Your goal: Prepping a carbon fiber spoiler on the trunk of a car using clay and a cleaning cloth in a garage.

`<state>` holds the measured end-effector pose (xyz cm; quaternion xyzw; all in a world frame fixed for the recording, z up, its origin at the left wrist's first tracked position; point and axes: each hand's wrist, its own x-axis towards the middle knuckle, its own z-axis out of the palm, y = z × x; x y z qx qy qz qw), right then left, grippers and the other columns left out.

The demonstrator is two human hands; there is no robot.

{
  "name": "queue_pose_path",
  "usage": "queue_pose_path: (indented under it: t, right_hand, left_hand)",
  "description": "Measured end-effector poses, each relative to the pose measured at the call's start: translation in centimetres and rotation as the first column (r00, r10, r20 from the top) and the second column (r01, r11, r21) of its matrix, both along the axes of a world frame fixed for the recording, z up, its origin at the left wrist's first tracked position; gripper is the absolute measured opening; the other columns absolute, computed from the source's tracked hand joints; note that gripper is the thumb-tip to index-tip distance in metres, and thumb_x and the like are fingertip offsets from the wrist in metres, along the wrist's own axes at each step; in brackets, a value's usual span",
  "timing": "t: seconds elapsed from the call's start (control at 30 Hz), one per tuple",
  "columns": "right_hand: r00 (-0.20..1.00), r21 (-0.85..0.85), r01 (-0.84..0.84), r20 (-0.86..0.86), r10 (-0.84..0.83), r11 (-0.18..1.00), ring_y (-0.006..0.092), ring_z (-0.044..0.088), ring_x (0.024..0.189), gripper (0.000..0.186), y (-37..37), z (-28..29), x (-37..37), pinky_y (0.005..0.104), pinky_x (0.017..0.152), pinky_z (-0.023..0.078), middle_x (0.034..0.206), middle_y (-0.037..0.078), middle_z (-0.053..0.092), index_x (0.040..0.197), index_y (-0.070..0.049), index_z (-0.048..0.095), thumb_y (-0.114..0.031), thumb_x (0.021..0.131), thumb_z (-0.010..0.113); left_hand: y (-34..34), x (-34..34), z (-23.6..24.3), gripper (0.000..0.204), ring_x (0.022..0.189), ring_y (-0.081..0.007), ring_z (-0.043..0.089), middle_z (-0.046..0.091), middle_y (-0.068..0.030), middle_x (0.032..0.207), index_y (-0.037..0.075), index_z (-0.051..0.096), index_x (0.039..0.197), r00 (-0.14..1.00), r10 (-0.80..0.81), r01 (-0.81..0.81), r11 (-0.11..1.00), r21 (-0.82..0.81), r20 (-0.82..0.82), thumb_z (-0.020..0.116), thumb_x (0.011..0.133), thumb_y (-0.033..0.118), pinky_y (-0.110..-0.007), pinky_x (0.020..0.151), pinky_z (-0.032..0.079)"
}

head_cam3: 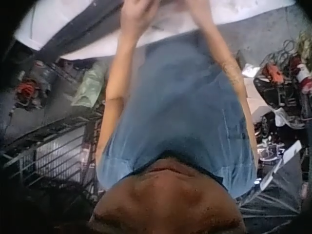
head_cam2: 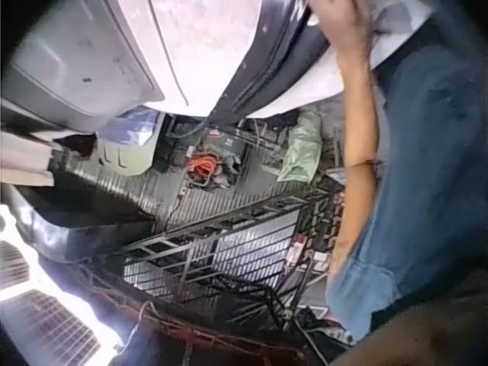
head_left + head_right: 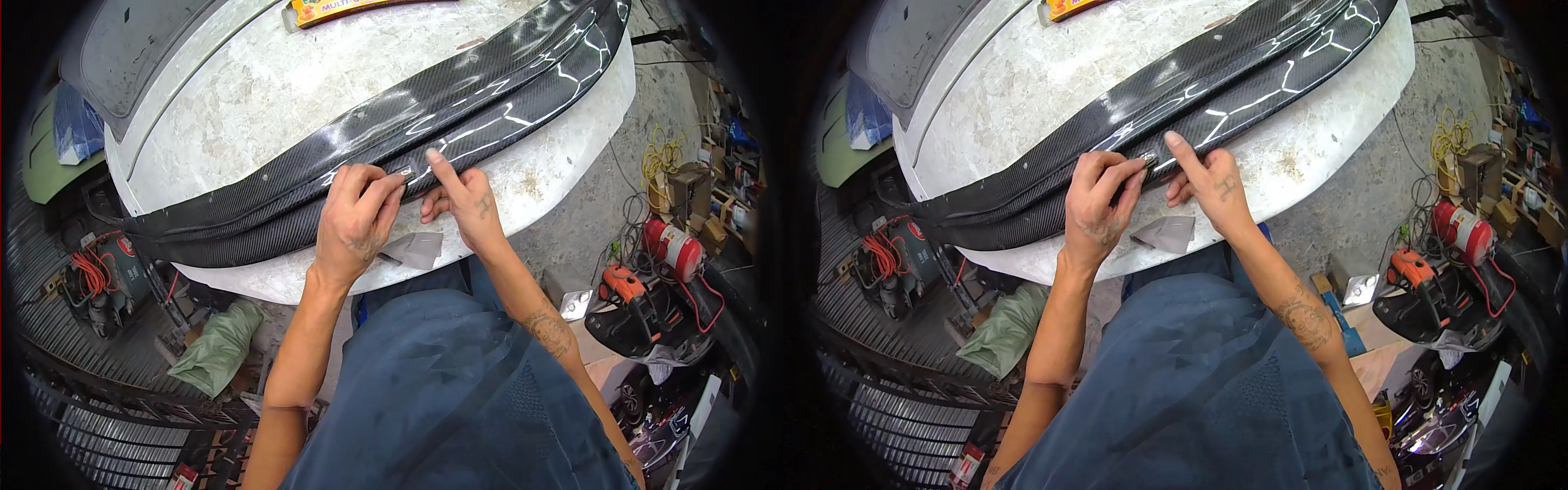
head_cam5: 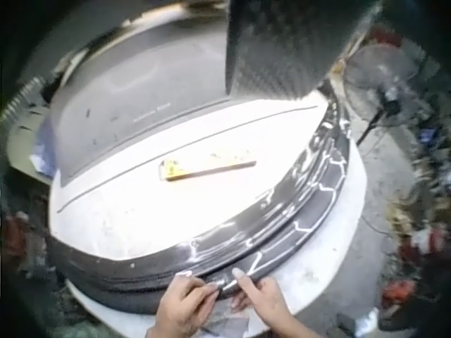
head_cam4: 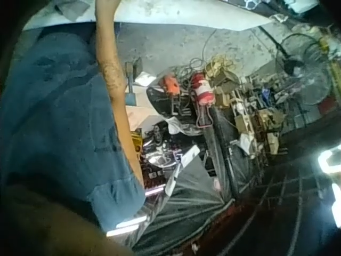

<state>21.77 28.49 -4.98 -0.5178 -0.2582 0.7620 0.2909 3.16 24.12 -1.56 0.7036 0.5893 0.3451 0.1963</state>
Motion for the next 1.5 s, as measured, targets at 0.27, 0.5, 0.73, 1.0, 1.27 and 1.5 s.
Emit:
queue_pose_path:
  t: [0.27, 0.5, 0.73, 1.0, 1.27, 1.5]
  right_hand:
    - [0.994, 0.007, 0.048, 0.095, -0.049, 0.999, 0.0161, 0.066, 0.052, 0.045, 0.2, 0.2, -0.9, 0.0288, 0.05, 0.055, 0.064, 0.009, 0.067, 0.08, -0.001, 0.072, -0.04, 0.101, 0.076]
    - [0.993, 0.007, 0.058, 0.099, -0.059, 0.998, 0.0162, 0.067, 0.053, 0.043, 0.2, 0.2, -1.0, 0.0289, 0.05, 0.054, 0.065, 0.008, 0.066, 0.081, -0.001, 0.072, -0.039, 0.1, 0.076]
    - [0.992, -0.004, 0.068, 0.105, -0.067, 0.998, 0.016, 0.066, 0.053, 0.043, 0.2, 0.4, -1.1, 0.0286, 0.049, 0.054, 0.066, 0.008, 0.067, 0.08, 0.0, 0.072, -0.038, 0.1, 0.076]
    - [0.988, -0.013, 0.06, 0.147, -0.057, 0.998, 0.015, 0.063, 0.048, 0.044, 0.2, -0.1, -1.0, 0.0272, 0.047, 0.051, 0.058, 0.009, 0.064, 0.072, -0.002, 0.071, -0.037, 0.099, 0.077]
    - [0.987, -0.016, 0.07, 0.145, -0.067, 0.997, 0.0145, 0.062, 0.046, 0.048, 0.4, 0.2, -1.1, 0.0271, 0.045, 0.049, 0.057, 0.01, 0.065, 0.069, -0.001, 0.07, -0.038, 0.098, 0.078]
    - [0.988, -0.021, 0.067, 0.143, -0.063, 0.998, 0.0152, 0.062, 0.045, 0.048, 0.1, 0.1, -1.0, 0.0274, 0.045, 0.048, 0.056, 0.01, 0.064, 0.067, -0.002, 0.069, -0.038, 0.097, 0.08]
  left_hand:
    - [0.2, -0.5, -0.5, 0.022, 0.08, -0.0283, 0.064, 0.065, -0.0103, 0.093, 0.002, 0.074, 0.105, 0.995, -0.067, 0.065, 0.998, -0.018, -0.068, 0.084, 0.085, 0.003, -0.04, 0.069, 0.052]
    - [0.8, -0.1, -0.2, 0.021, 0.082, -0.0272, 0.069, 0.069, -0.0125, 0.092, 0.0, 0.075, 0.104, 0.996, -0.057, 0.056, 0.998, -0.013, -0.065, 0.083, 0.085, -0.003, -0.037, 0.071, 0.055]
    - [0.9, 0.4, -0.3, 0.019, 0.087, -0.0304, 0.067, 0.068, -0.0136, 0.096, -0.001, 0.071, 0.103, 0.994, -0.069, 0.069, 0.998, -0.002, -0.087, 0.078, 0.086, -0.007, -0.04, 0.075, 0.055]
    - [1.0, 1.1, -0.4, 0.017, 0.088, -0.0323, 0.064, 0.064, -0.0147, 0.099, -0.003, 0.067, 0.105, 0.988, -0.096, 0.096, 0.995, -0.003, -0.12, 0.074, 0.09, -0.006, -0.042, 0.076, 0.054]
    - [1.2, 1.8, -0.3, 0.015, 0.087, -0.0326, 0.063, 0.063, -0.0149, 0.097, -0.003, 0.067, 0.104, 0.992, -0.077, 0.076, 0.997, -0.009, -0.105, 0.072, 0.09, -0.007, -0.043, 0.077, 0.053]
    - [1.1, 1.6, -0.2, 0.017, 0.087, -0.0345, 0.062, 0.062, -0.0168, 0.099, -0.004, 0.066, 0.105, 0.99, -0.093, 0.092, 0.996, -0.015, -0.105, 0.071, 0.089, -0.008, -0.043, 0.078, 0.053]
